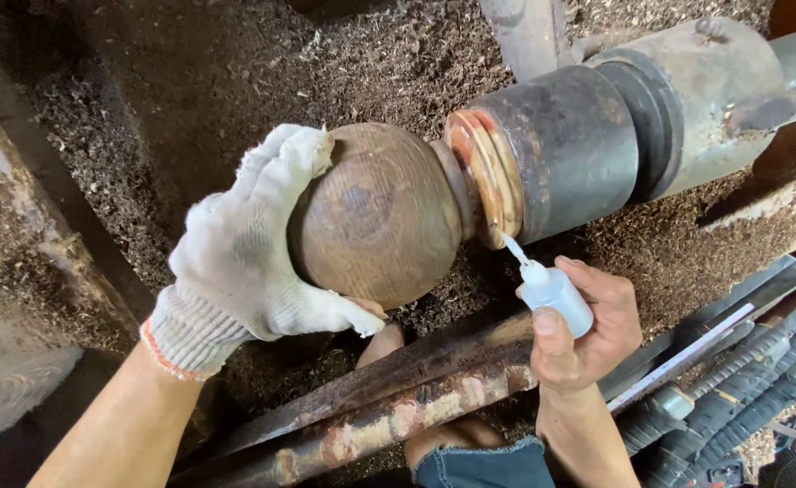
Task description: The person turns a wooden vessel on a lathe, holding a chisel against the spinning wood to shape its profile. They then stop the lathe, hold the piece, and squeeze liquid from a plastic squeeze bottle onto its surface while rotating it by hand to coat different areas.
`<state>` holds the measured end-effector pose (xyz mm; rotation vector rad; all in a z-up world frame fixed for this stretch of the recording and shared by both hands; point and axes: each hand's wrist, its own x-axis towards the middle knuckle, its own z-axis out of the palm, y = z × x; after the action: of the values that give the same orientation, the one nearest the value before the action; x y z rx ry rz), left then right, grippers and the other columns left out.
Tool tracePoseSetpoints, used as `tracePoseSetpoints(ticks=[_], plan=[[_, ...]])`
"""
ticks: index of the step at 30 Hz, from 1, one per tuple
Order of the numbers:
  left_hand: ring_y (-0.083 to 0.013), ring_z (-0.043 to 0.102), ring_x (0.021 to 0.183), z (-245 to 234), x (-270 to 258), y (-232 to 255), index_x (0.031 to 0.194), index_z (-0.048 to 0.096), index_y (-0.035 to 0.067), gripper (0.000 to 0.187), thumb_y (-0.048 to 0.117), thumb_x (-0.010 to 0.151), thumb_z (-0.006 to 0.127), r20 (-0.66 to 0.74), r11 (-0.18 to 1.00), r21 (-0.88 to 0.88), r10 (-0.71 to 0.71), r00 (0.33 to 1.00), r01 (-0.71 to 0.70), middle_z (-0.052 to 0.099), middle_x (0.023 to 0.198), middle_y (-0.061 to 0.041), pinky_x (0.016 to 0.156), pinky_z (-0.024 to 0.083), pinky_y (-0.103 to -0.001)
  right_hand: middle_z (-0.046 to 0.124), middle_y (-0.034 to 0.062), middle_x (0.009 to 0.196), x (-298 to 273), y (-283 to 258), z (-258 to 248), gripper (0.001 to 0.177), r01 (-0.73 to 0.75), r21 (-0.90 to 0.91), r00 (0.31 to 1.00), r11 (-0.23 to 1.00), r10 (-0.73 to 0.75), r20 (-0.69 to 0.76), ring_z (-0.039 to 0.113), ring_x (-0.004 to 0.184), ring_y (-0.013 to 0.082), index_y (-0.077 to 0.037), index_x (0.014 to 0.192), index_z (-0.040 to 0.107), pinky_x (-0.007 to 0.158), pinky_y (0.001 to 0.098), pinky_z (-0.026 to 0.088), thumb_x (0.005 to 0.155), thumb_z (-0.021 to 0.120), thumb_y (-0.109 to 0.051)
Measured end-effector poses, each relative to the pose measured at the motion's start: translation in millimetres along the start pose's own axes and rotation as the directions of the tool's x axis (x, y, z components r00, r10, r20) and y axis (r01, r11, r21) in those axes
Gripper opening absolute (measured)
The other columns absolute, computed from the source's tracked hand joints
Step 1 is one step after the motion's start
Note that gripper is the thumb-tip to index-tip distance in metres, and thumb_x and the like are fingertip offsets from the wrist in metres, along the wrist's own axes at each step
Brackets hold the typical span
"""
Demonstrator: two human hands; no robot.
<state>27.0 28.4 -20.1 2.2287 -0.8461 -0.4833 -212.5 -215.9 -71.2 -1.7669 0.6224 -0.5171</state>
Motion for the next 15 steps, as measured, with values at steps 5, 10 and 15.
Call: tracePoseSetpoints(ticks=[5, 10, 15], plan=[[-0.0332, 0.065, 0.136, 5, -5, -16, 0.145, 0.051, -0.004, 0.132, 0.074, 0.048, 0.094, -0.018, 0.991, -0.108, 0.079, 0.997, -0.08, 0.06, 0.145, -0.022, 0.117, 0.054, -0.039, 0.067, 0.0105, 0.111, 0, -7, 1, 0.059, 0.074, -0.228, 0.997, 0.971, -0.069, 0.029, 0.066, 0.094, 0.0142, 0.003, 0.124, 0.065, 0.087, 0.0246, 0.054, 0.095, 0.078, -0.047], [-0.0342, 0.06, 0.141, 7, -1, -23, 0.152, 0.047, -0.006, 0.142, 0.074, 0.043, 0.09, 0.086, 0.974, -0.194, -0.101, 0.991, 0.116, 0.058, 0.15, -0.024, 0.119, 0.048, -0.041, 0.069, 0.011, 0.107, 2, -10, 4, 0.059, 0.047, -0.198, 0.998, 0.979, -0.038, 0.051, 0.067, 0.089, 0.014, 0.002, 0.119, 0.064, 0.08, 0.0244, 0.056, 0.095, 0.079, -0.049], [-0.0323, 0.056, 0.146, 8, -2, -22, 0.156, 0.044, -0.004, 0.145, 0.076, 0.042, 0.086, 0.149, 0.939, -0.25, -0.204, 0.968, 0.236, 0.055, 0.156, -0.022, 0.122, 0.045, -0.043, 0.071, 0.0132, 0.108, 0, -7, 2, 0.057, 0.066, -0.175, 0.996, 0.982, -0.055, 0.071, 0.07, 0.093, 0.0153, 0.004, 0.119, 0.064, 0.084, 0.0259, 0.059, 0.095, 0.081, -0.045]])
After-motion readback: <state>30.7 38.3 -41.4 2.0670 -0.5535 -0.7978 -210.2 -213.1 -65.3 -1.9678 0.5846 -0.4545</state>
